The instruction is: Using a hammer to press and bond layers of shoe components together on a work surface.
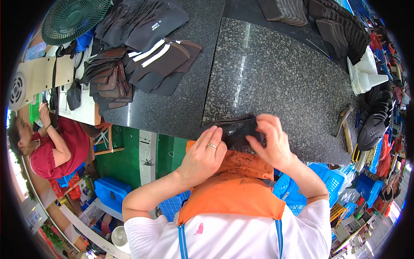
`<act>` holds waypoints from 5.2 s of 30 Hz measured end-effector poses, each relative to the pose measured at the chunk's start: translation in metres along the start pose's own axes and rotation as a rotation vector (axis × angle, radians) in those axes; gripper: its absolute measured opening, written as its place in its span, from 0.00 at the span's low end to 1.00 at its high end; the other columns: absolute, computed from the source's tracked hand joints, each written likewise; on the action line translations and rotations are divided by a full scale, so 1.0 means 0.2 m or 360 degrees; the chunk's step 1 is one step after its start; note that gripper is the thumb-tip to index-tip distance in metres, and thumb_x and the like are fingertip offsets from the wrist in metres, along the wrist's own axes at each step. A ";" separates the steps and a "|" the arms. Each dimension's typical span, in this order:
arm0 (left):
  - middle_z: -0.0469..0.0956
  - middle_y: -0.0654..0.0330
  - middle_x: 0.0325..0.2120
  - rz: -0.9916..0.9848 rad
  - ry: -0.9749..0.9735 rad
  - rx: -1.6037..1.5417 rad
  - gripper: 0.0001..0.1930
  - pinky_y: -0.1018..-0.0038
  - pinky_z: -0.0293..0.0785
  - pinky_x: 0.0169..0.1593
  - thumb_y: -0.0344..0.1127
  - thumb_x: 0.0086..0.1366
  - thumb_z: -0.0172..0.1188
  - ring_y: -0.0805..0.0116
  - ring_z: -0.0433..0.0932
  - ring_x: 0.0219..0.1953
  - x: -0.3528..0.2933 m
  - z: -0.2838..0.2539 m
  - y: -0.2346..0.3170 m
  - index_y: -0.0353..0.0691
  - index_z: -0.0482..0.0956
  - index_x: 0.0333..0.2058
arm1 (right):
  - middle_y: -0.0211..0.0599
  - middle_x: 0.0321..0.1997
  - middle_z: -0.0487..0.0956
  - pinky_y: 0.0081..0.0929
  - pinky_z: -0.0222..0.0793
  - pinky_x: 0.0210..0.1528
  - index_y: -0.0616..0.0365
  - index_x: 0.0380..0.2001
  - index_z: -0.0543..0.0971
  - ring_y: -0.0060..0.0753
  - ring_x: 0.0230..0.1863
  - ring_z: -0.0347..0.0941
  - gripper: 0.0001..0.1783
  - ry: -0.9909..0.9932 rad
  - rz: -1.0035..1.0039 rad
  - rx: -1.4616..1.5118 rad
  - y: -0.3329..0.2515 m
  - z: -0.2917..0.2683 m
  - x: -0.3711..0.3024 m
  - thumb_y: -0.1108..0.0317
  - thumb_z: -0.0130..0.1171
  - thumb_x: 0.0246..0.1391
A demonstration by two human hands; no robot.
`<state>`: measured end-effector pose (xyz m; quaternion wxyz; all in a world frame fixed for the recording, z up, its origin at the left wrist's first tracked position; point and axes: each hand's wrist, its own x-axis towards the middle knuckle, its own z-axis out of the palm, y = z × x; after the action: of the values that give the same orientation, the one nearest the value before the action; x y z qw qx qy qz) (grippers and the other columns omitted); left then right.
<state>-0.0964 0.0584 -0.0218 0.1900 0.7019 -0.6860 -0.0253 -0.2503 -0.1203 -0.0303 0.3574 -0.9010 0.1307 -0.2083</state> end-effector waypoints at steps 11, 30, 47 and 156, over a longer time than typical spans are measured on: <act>0.74 0.52 0.52 0.0055 -0.0126 0.0343 0.23 0.64 0.78 0.52 0.30 0.56 0.56 0.52 0.75 0.50 0.02 0.03 0.03 0.33 0.79 0.52 | 0.43 0.51 0.77 0.27 0.80 0.39 0.63 0.44 0.81 0.40 0.47 0.77 0.24 -0.0352 -0.0549 -0.0557 0.03 -0.07 0.00 0.71 0.59 0.39; 0.77 0.50 0.53 -0.0055 0.0149 0.0207 0.15 0.58 0.75 0.54 0.31 0.59 0.58 0.49 0.76 0.54 -0.05 0.12 0.05 0.32 0.82 0.44 | 0.45 0.57 0.74 0.37 0.70 0.61 0.67 0.51 0.75 0.44 0.59 0.70 0.33 -0.0463 -0.0385 -0.0282 -0.08 0.07 0.00 0.59 0.69 0.42; 0.70 0.50 0.60 0.0000 0.0120 -0.0098 0.34 0.53 0.60 0.65 0.46 0.50 0.71 0.48 0.67 0.62 0.04 0.08 0.09 0.35 0.75 0.54 | 0.44 0.50 0.79 0.43 0.73 0.57 0.63 0.44 0.81 0.47 0.54 0.76 0.23 0.0023 -0.0425 -0.0405 -0.04 -0.14 0.00 0.71 0.69 0.40; 0.75 0.50 0.49 -0.0241 -0.0010 -0.0342 0.31 0.58 0.75 0.53 0.37 0.45 0.75 0.48 0.76 0.50 -0.05 -0.07 0.04 0.31 0.78 0.49 | 0.45 0.59 0.76 0.43 0.70 0.62 0.63 0.50 0.79 0.46 0.62 0.71 0.30 -0.0215 -0.0222 -0.0643 0.05 -0.13 -0.18 0.63 0.71 0.41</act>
<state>-0.1001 0.0724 -0.0085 0.2594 0.7272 -0.6251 -0.1150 -0.2950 -0.1282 -0.0300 0.1624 -0.9730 0.0828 -0.1413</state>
